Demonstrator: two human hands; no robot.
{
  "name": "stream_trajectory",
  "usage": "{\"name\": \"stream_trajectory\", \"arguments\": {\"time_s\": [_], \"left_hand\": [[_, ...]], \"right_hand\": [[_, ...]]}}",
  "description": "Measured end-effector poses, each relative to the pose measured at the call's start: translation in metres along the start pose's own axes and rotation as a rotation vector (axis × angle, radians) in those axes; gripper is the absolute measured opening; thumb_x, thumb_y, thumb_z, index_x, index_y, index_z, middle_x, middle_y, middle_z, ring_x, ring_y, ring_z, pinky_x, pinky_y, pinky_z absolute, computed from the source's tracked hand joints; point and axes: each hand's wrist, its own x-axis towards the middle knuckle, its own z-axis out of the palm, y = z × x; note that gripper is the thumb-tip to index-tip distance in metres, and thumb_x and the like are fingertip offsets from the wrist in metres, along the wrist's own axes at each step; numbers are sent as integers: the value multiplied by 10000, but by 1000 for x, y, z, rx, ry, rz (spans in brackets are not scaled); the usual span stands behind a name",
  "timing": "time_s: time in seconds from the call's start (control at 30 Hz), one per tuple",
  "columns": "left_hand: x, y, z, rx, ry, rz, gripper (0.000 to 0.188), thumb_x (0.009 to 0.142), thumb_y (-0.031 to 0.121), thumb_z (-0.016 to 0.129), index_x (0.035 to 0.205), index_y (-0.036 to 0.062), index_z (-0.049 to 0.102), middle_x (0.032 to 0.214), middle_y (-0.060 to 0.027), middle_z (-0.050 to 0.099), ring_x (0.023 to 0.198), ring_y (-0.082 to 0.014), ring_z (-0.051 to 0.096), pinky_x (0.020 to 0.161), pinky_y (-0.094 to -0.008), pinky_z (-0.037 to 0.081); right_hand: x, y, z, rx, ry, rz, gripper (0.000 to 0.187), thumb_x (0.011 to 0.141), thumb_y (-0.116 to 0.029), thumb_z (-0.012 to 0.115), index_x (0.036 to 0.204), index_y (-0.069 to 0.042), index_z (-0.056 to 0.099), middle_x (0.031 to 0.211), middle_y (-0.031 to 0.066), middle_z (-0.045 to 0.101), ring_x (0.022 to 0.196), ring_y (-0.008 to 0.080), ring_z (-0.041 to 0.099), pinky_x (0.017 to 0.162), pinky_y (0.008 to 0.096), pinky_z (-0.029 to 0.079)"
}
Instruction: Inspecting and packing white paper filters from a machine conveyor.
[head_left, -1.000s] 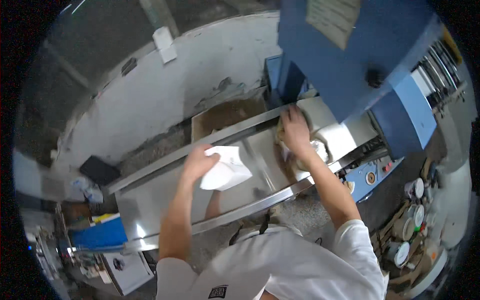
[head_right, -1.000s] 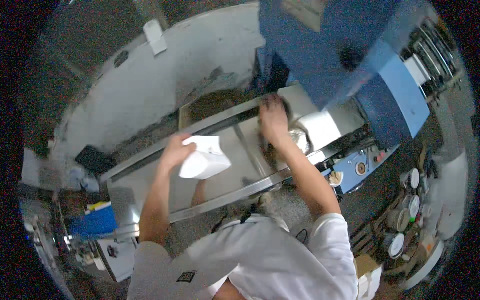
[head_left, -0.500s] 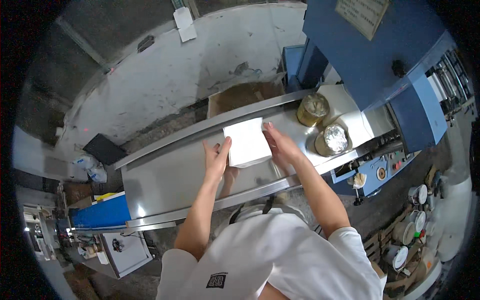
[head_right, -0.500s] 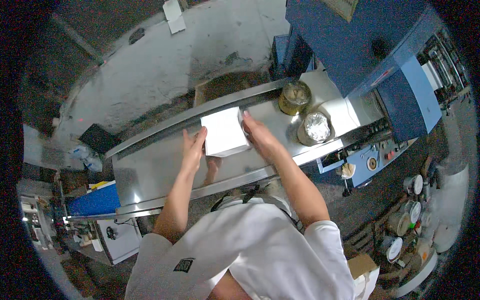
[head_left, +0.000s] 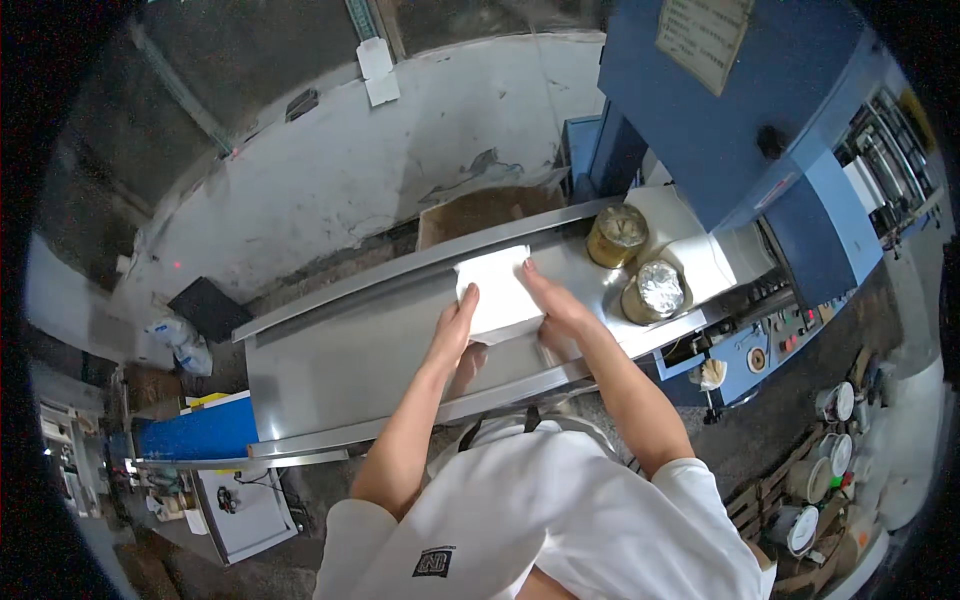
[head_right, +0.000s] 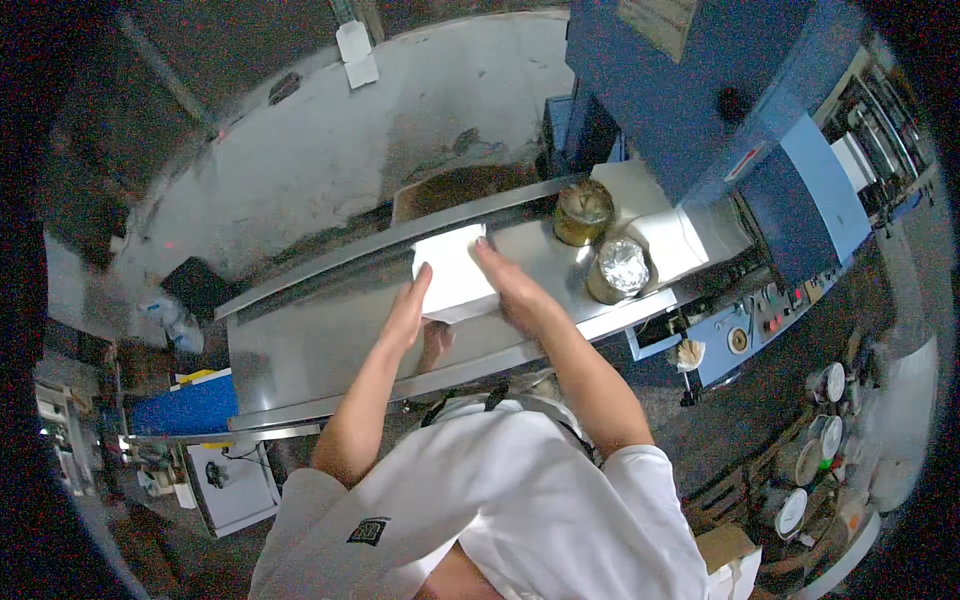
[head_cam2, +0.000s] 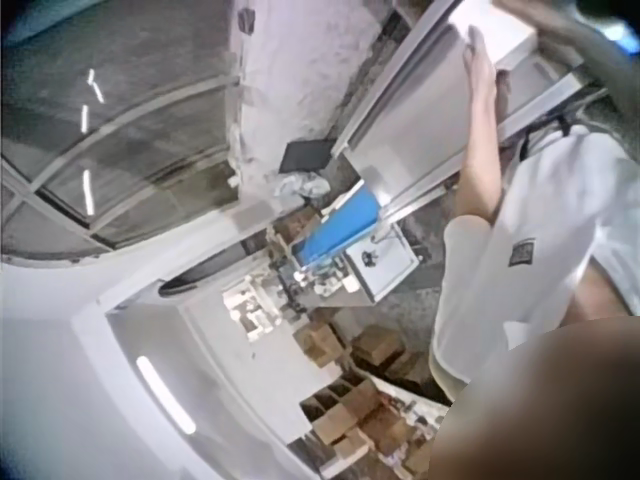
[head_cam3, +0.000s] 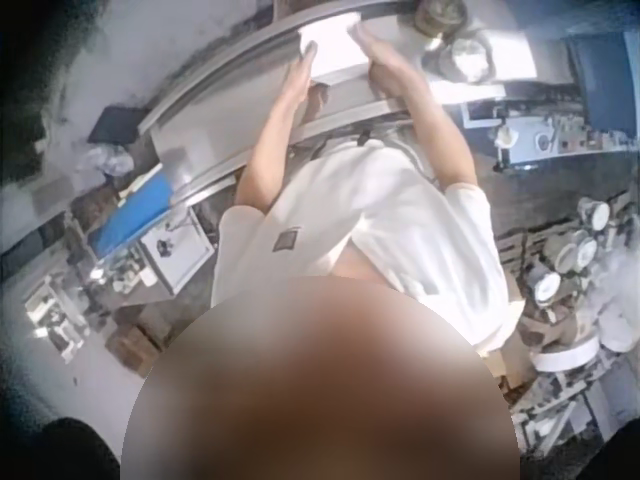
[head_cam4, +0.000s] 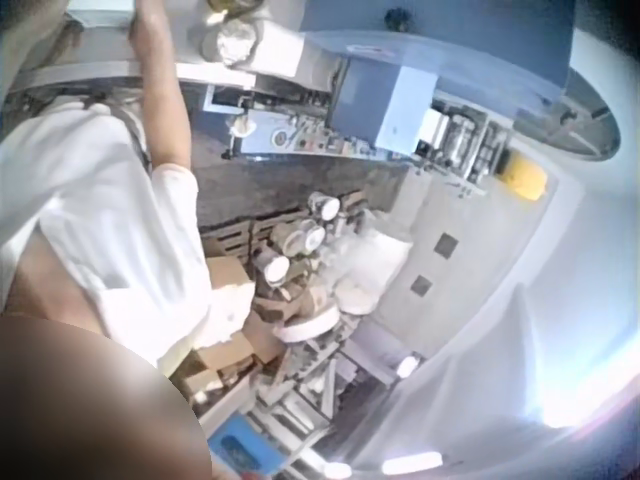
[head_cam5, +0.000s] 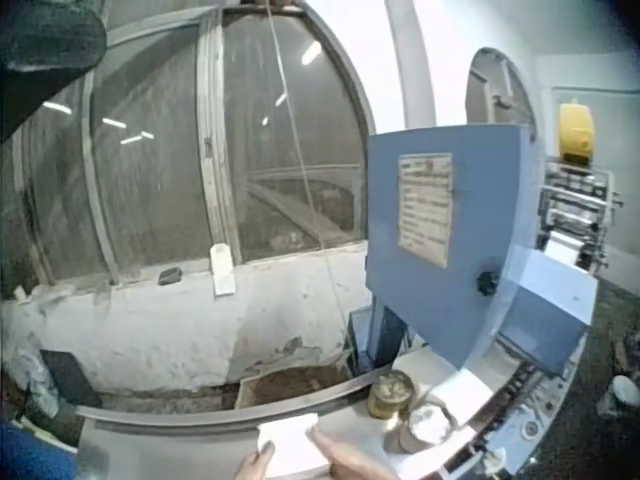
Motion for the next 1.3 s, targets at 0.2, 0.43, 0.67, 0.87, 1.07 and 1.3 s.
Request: {"name": "stream_trajectory", "arguments": {"time_s": [0.2, 0.43, 0.67, 0.87, 1.07, 1.3], "left_hand": [[24, 65, 17, 451, -238, -150, 724, 884, 567, 556, 1239, -64, 556, 1167, -177, 631, 972, -273, 660, 800, -414, 543], [20, 111, 51, 480, -316, -152, 653, 879, 507, 587, 1271, -14, 545, 1179, -165, 631, 1047, -272, 639, 829, -426, 545], [34, 103, 52, 436, -358, -199, 592, 892, 450, 568, 1279, 3, 536, 1187, -155, 627, 1047, -273, 637, 840, -435, 541], [40, 99, 48, 377, -373, -219, 518, 913, 331, 488, 1310, -1, 492, 1230, -161, 597, 1095, -280, 614, 880, -447, 529], [36, 100, 47, 326, -354, -208, 503, 916, 275, 446, 1326, -17, 455, 1248, -176, 574, 1118, -293, 597, 911, -465, 512], [49, 87, 36, 291, -339, -204, 495, 918, 251, 434, 1316, -43, 452, 1245, -184, 568, 1122, -305, 589, 932, -474, 497]], "right_hand": [[-15, -38, 3, -58, -155, 26, 828, 910, -723, 309, 1456, -103, 370, 1431, 101, 449, 1327, 242, 394, 1059, 432, 331], [1, -59, -28, -148, -58, 34, 793, 893, -731, 353, 1403, -132, 451, 1376, 75, 505, 1261, 210, 472, 991, 426, 407], [-2, -59, -40, -78, -93, 15, 802, 886, -737, 362, 1406, -133, 449, 1387, 74, 496, 1272, 223, 464, 1010, 436, 387], [-8, -63, -39, -54, -109, 5, 798, 889, -731, 366, 1406, -130, 448, 1396, 80, 488, 1268, 217, 470, 1024, 438, 373], [2, -58, -45, -29, -130, 1, 788, 904, -709, 366, 1416, -113, 434, 1414, 84, 472, 1290, 214, 455, 1036, 429, 369], [25, -46, -55, -79, -124, -24, 858, 882, -740, 360, 1444, -91, 378, 1427, 122, 453, 1293, 260, 457, 1039, 433, 383]]}}
